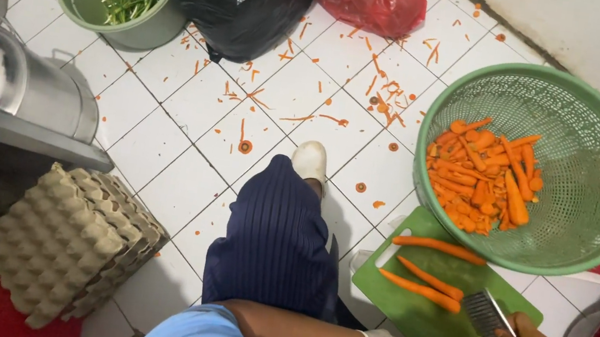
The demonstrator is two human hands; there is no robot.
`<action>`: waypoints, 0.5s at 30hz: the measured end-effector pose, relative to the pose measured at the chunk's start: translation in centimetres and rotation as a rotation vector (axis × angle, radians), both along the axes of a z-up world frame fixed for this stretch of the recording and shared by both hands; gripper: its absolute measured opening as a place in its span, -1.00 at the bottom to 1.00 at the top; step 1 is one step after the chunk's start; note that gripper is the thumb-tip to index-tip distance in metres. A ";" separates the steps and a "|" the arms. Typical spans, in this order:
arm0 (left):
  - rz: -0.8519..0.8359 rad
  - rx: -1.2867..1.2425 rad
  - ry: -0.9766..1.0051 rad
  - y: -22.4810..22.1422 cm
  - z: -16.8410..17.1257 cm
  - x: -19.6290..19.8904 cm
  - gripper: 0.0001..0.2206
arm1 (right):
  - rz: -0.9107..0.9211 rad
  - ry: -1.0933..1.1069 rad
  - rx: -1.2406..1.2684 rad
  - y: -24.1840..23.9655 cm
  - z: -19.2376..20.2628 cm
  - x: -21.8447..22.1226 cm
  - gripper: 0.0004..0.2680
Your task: Slicing carrots into small, wavy-edged pieces using a manual cutter on a green cutting board while sitting on the floor.
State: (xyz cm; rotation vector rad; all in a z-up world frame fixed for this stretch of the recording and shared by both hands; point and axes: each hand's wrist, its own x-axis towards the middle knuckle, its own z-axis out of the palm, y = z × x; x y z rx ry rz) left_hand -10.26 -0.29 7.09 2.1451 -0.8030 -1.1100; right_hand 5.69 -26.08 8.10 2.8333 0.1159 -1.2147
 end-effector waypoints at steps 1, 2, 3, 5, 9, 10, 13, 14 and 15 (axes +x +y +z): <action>0.004 0.001 -0.001 0.0 -0.3 0.0 -0.55 | 0.004 -0.001 0.001 -0.2 0.0 0.6 -0.79; 0.012 0.004 0.001 0.1 -0.7 0.1 -0.55 | 0.031 0.007 -0.031 -0.3 0.0 1.1 -0.79; 0.024 0.004 0.005 0.0 -1.0 0.0 -0.55 | 0.061 0.018 -0.067 -0.5 0.0 1.7 -0.78; 0.056 -0.013 -0.014 -0.5 -2.9 -0.4 -0.55 | 0.041 0.004 -0.069 -0.8 -0.1 2.3 -0.77; 0.110 -0.037 -0.044 0.7 -1.1 0.2 -0.56 | -0.001 -0.051 -0.029 -3.1 -2.7 3.3 -0.78; 0.115 -0.036 -0.043 0.8 -1.1 0.1 -0.56 | 0.004 -0.049 -0.028 -4.1 -3.8 3.6 -0.78; 0.151 -0.047 -0.014 1.4 -1.3 0.2 -0.53 | -0.004 -0.033 -0.104 -6.3 -6.6 4.8 -0.79; 0.173 -0.058 0.011 1.5 -1.4 0.1 -0.51 | 0.036 -0.042 -0.131 -7.0 -7.1 5.1 -0.77; 0.194 -0.070 0.037 1.6 -1.4 0.0 -0.47 | 0.074 -0.050 -0.157 -7.6 -7.6 5.3 -0.74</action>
